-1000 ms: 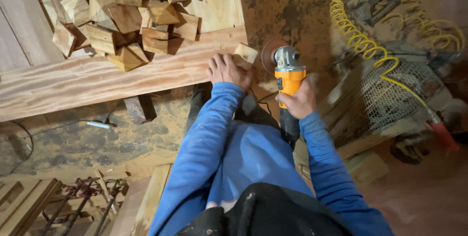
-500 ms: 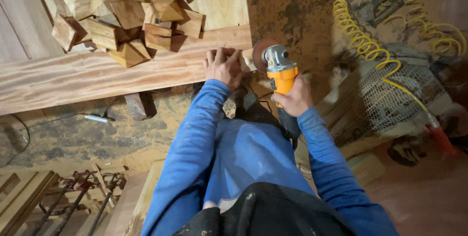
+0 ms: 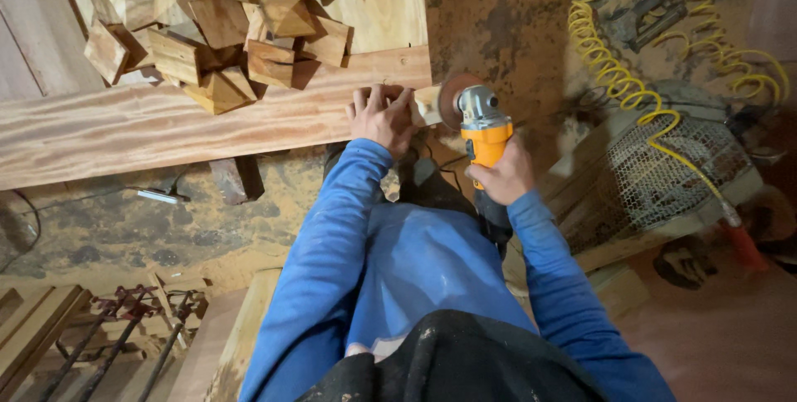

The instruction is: The person uses an angle grinder with a sanding disc to smooth the edges of small wooden blocks. They pick up each block from a pile on a workbench, hold it with one hand, and sand it with the other, then place it back on the bench.

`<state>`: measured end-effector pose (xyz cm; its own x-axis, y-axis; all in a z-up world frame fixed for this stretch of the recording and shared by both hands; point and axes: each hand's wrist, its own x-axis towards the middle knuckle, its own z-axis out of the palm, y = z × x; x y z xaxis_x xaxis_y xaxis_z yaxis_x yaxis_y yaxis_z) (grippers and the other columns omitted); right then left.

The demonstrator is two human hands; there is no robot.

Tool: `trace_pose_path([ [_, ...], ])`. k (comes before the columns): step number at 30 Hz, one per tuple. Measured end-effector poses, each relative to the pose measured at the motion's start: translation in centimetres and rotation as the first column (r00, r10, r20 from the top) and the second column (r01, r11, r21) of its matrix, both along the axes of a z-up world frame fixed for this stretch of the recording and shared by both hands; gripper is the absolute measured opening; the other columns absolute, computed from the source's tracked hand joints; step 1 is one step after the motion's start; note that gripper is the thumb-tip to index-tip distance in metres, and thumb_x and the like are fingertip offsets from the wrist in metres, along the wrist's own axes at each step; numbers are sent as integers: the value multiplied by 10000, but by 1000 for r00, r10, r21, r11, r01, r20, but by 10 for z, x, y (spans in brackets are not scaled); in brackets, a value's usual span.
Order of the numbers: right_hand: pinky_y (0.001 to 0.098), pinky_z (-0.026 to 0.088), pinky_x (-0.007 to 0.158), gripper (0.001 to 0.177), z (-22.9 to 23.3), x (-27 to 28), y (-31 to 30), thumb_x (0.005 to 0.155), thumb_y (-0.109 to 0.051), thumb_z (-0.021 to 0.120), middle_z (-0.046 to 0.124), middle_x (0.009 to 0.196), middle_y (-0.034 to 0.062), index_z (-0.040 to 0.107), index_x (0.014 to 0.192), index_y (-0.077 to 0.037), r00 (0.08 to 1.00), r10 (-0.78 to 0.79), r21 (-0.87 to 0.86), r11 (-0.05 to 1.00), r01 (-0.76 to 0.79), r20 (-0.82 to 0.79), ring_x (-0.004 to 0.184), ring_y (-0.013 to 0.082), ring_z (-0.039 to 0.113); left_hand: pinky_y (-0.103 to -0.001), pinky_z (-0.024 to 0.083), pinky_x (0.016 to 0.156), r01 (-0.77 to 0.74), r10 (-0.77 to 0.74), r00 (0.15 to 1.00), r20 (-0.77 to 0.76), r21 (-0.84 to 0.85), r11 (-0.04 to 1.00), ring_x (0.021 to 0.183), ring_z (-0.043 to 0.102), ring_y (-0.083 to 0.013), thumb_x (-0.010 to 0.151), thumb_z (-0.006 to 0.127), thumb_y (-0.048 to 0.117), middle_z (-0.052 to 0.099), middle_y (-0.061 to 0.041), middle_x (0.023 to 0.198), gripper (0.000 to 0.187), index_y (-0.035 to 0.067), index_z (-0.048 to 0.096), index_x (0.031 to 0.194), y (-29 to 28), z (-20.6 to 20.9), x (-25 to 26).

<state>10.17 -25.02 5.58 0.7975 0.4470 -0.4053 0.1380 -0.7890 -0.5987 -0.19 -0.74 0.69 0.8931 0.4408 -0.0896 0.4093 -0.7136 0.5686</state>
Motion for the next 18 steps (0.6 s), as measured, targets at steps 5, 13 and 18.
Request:
trace_pose_path([
  [5,444,560,826,663,4,0,-11,623,-279,859,718,997,202,589,1154,11,998,-66,40,997,66,-7,923,378,708,-555,392,962,-15,14,999,42,23,1000,1163,452,-409,666,872,400,542,-111,1303,683,280,684,1311,-2,0,1],
  [13,422,573,836,579,5,-5,0,664,-281,844,734,1022,164,626,1129,-15,998,30,176,984,-19,-56,932,337,733,-564,392,960,-2,3,999,-35,23,1000,1169,448,-399,665,869,379,577,-42,1277,689,283,688,1323,-3,1,2],
  [18,437,563,823,622,-4,-7,2,651,-283,843,713,1015,178,591,1145,-2,1000,24,133,991,-21,-19,939,364,707,-565,390,941,17,-16,1000,-22,27,1000,1166,445,-403,655,877,402,561,-78,1267,710,272,682,1325,-1,2,0],
])
